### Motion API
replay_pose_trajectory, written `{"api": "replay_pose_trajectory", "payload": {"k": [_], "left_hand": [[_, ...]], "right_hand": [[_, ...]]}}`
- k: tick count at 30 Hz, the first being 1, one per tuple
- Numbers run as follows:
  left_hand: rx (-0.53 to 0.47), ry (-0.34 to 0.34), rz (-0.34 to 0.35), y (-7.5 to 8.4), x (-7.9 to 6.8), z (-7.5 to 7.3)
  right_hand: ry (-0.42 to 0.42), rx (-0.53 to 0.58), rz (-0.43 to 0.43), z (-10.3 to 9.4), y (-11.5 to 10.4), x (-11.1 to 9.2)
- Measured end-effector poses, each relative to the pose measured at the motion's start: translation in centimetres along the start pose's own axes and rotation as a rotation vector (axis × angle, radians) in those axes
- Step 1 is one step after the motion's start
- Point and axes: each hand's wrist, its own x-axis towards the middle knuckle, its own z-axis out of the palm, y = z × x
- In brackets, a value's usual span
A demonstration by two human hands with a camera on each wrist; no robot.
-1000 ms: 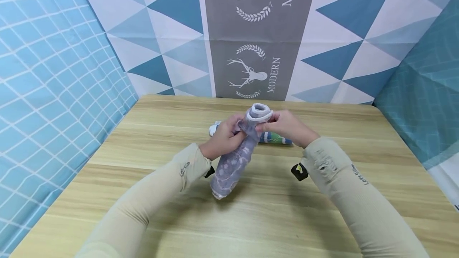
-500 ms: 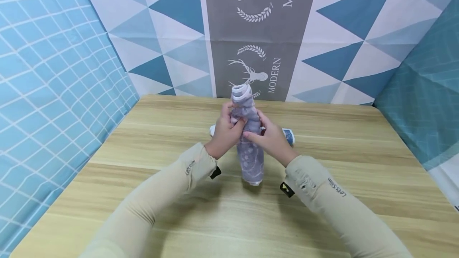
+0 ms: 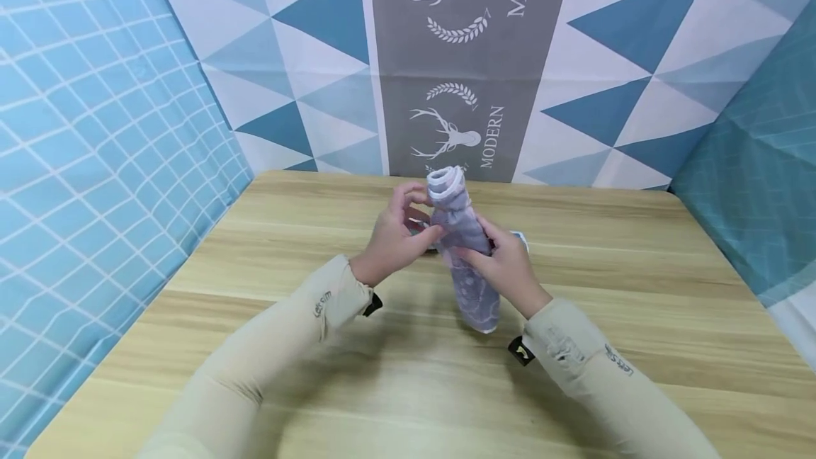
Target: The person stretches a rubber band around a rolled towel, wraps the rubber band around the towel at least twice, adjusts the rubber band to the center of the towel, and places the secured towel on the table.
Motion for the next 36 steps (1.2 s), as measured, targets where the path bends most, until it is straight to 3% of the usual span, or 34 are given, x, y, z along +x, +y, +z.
{"api": "replay_pose_trajectory", "payload": {"k": [6, 10, 15, 21, 26, 36], "left_hand": [[0.085, 0.012, 0.124, -0.4, -0.2, -1.5], [0.161, 0.019, 0.219, -0.8, -0.3, -2.1], [0.234, -0.033, 0.304, -1.1, -0.4, -3.3], [0.238, -0.121, 0.395, -1.5, -0.3, -4.1], [0.304, -0.075, 0.446, -1.6, -0.4, -4.0], [0.263, -0.043, 0.444, -1.3, -0.5, -3.4]], "right_hand": [[0.053, -0.123, -0.203, 0.0, 0.9, -0.5], [0.039, -0.203, -0.314, -0.1, 0.7, -0.6], [-0.005, -0.297, -0.394, -0.2, 0.5, -0.8], [-0.089, -0.388, -0.463, -0.3, 0.5, -1.0], [-0.111, -0.368, -0.542, -0.4, 0.1, -0.2], [-0.079, -0.255, -0.712, -0.9, -0.9, 2.5]]}}
